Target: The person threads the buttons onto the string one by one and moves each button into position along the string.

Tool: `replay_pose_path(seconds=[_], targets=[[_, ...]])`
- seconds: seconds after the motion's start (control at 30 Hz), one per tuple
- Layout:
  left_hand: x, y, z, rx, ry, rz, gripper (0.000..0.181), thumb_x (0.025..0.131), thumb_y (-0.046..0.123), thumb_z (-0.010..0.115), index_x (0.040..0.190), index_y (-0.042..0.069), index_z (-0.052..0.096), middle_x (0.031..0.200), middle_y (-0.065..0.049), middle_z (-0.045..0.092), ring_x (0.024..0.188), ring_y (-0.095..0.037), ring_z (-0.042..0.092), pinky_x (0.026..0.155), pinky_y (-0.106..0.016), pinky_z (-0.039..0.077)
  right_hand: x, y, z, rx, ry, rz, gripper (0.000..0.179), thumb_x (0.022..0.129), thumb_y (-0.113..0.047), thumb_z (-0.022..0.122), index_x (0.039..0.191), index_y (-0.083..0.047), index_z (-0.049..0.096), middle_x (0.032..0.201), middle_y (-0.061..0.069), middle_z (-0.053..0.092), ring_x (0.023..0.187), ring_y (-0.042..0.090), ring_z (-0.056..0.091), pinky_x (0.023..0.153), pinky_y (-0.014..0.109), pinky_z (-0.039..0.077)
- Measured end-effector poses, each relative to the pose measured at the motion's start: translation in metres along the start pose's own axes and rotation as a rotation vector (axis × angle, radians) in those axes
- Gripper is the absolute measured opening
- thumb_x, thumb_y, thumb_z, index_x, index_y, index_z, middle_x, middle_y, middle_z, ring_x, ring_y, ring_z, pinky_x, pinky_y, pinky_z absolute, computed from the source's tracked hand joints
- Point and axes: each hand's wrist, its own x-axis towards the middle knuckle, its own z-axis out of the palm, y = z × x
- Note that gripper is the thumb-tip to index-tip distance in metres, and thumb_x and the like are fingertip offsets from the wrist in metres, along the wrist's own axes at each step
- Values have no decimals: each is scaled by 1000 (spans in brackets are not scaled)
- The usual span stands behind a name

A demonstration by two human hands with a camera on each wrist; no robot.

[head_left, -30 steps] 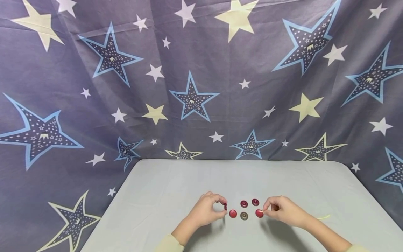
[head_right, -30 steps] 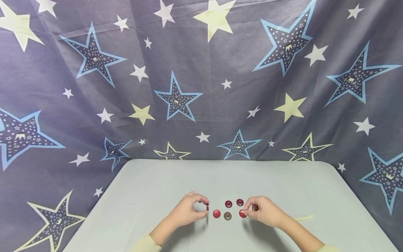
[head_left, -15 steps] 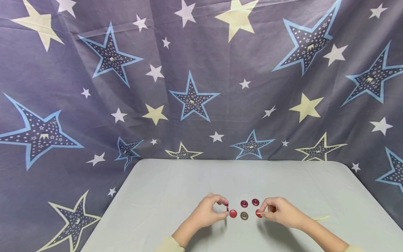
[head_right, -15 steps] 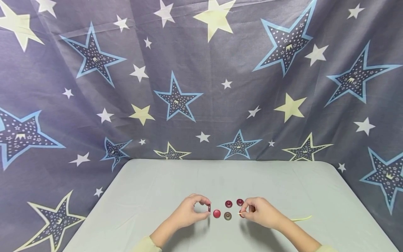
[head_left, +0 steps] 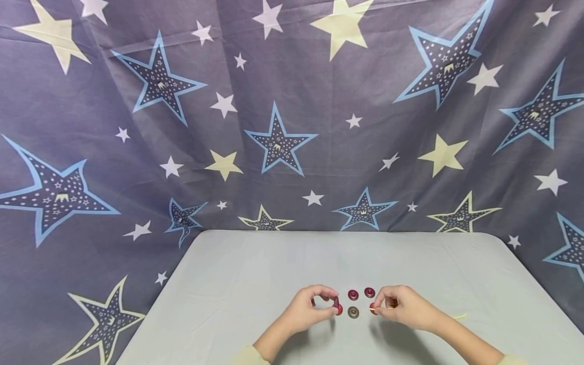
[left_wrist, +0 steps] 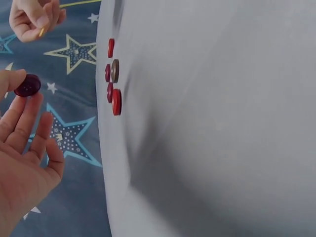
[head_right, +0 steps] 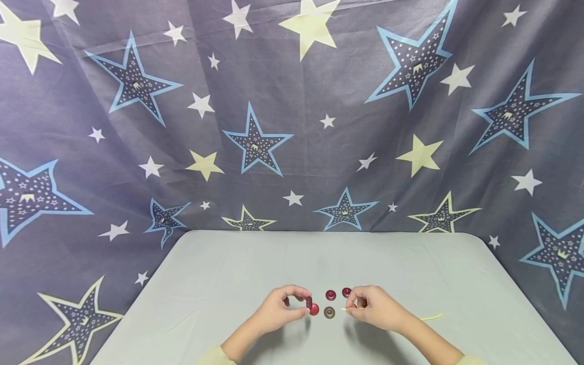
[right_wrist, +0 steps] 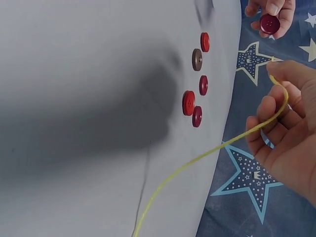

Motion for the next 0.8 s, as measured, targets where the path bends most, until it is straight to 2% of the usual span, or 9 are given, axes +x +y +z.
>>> replay_pose_path(seconds=[0.17, 0.33, 0.47, 0.67, 0.8], targets=[[-1, 0, 7, -42, -8, 7, 26, 76, 17, 74, 101, 12, 69, 96, -6, 70, 88, -14, 59, 66, -26, 42, 1, -1, 3, 20, 2, -24, 5, 82, -8, 67, 83, -13, 66, 59, -11, 47, 53, -8, 37, 46, 16, 36], [-2, 4, 12, -57, -25, 2, 27, 76, 17, 75, 102, 11, 69, 91, -10, 69, 84, -13, 58, 67, -26, 43, 1, -3, 6, 49, -14, -6, 4, 83, -10, 67, 81, -13, 64, 61, -12, 45, 54, -7, 38, 47, 17, 37], [-1, 5, 16, -56, -38, -1, 27, 76, 19, 75, 101, 12, 69, 90, -13, 68, 80, -10, 57, 65, -18, 41, 1, -5, 9, 59, -21, -3, 7, 83, -11, 67, 79, -14, 62, 61, -13, 44, 54, -6, 39, 48, 17, 37], [0, 3, 21, -65, -47, 18, 25, 76, 20, 74, 100, 14, 69, 88, -18, 65, 78, -19, 57, 62, -12, 37, 3, -8, 13, 51, -25, -14, 8, 83, -12, 67, 78, -15, 61, 62, -14, 45, 56, -6, 39, 49, 16, 38], [-1, 5, 24, -80, -44, 13, 26, 76, 19, 75, 100, 14, 69, 88, -15, 65, 77, -8, 53, 62, -13, 37, 4, -9, 15, 54, -31, -9, 7, 83, -14, 67, 79, -16, 62, 63, -13, 45, 57, -6, 40, 49, 17, 38]])
